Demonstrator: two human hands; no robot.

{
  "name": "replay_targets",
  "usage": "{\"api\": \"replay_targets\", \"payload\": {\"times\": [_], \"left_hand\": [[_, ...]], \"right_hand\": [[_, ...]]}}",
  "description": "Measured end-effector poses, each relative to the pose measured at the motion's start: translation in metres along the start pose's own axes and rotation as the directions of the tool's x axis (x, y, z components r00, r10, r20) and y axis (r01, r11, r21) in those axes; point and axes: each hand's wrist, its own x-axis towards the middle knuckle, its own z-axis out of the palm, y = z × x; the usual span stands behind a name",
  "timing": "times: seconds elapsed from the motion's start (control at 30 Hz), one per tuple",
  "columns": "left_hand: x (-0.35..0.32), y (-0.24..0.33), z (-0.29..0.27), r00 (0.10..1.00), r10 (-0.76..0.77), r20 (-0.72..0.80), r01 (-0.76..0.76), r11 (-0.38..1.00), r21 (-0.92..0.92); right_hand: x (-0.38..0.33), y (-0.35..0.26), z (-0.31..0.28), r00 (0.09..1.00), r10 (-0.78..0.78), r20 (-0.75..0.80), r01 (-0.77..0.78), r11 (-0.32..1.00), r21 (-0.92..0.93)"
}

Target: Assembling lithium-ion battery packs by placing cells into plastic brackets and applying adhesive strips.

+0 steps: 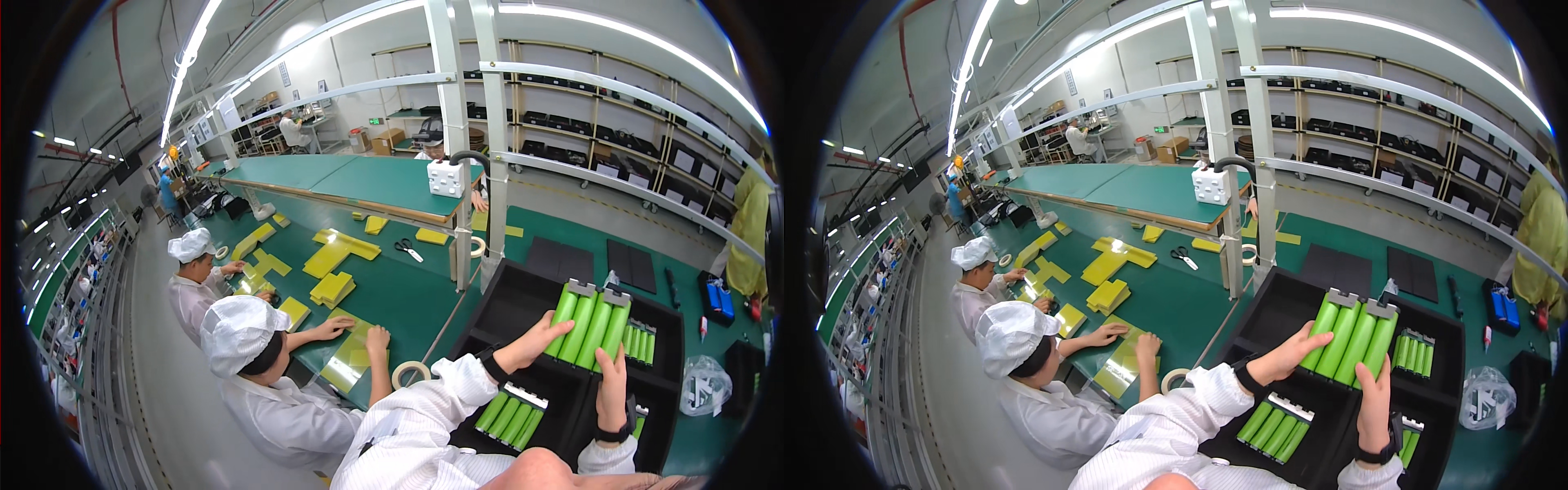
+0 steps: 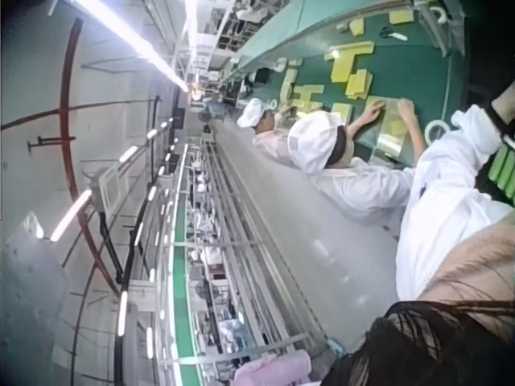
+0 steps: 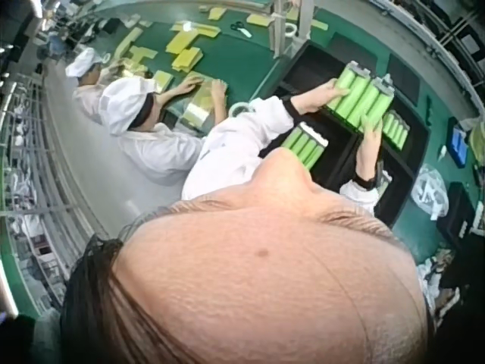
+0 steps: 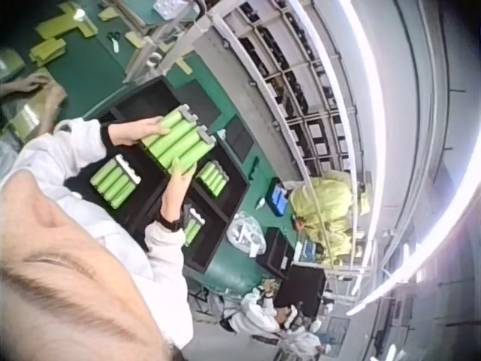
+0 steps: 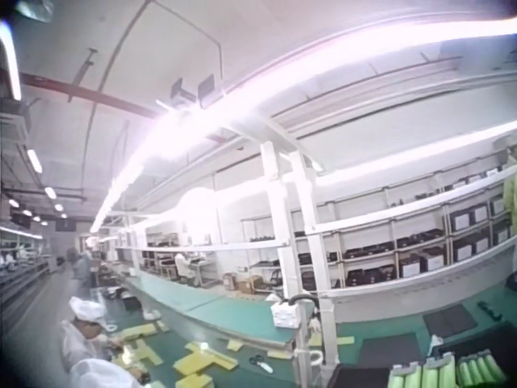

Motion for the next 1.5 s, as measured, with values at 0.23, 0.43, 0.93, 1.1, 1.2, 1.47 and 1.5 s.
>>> {"api": "replay_targets", "payload": {"times": [0.23, 0.43, 0.93, 1.1, 1.2, 1.47, 1.5], "left_hand": [[-0.077, 0.006, 0.052, 0.996, -0.039, 0.078, 0.035, 0.998, 0.058], [-0.115, -0.008, 0.091, 0.984, -0.031, 0.176, 0.019, 0.997, 0.069], [-0.2, -0.107, 0.281, 0.991, -0.031, 0.127, 0.019, 0.995, 0.098], [-0.201, -0.16, 0.375, 0.961, -0.172, 0.216, 0.161, 0.985, 0.067], [-0.193, -0.191, 0.426, 0.914, -0.261, 0.312, 0.247, 0.965, 0.083], [-0.164, -0.274, 0.509, 0.737, -0.485, 0.47, 0.416, 0.874, 0.249], [-0.161, -0.284, 0.517, 0.716, -0.504, 0.482, 0.432, 0.863, 0.261]], "right_hand": [[-0.103, -0.032, 0.006, 0.995, -0.027, -0.093, 0.026, 1.0, -0.013], [-0.168, -0.052, -0.002, 0.98, -0.038, -0.198, 0.024, 0.997, -0.075], [-0.322, -0.109, -0.16, 0.993, -0.071, -0.096, 0.069, 0.997, -0.025], [-0.39, -0.132, -0.24, 0.963, -0.073, -0.26, 0.049, 0.994, -0.099], [-0.428, -0.14, -0.285, 0.919, -0.074, -0.387, 0.031, 0.993, -0.115], [-0.49, -0.132, -0.373, 0.798, -0.07, -0.598, 0.016, 0.995, -0.094], [-0.496, -0.131, -0.383, 0.782, -0.071, -0.619, 0.017, 0.995, -0.093]]}}
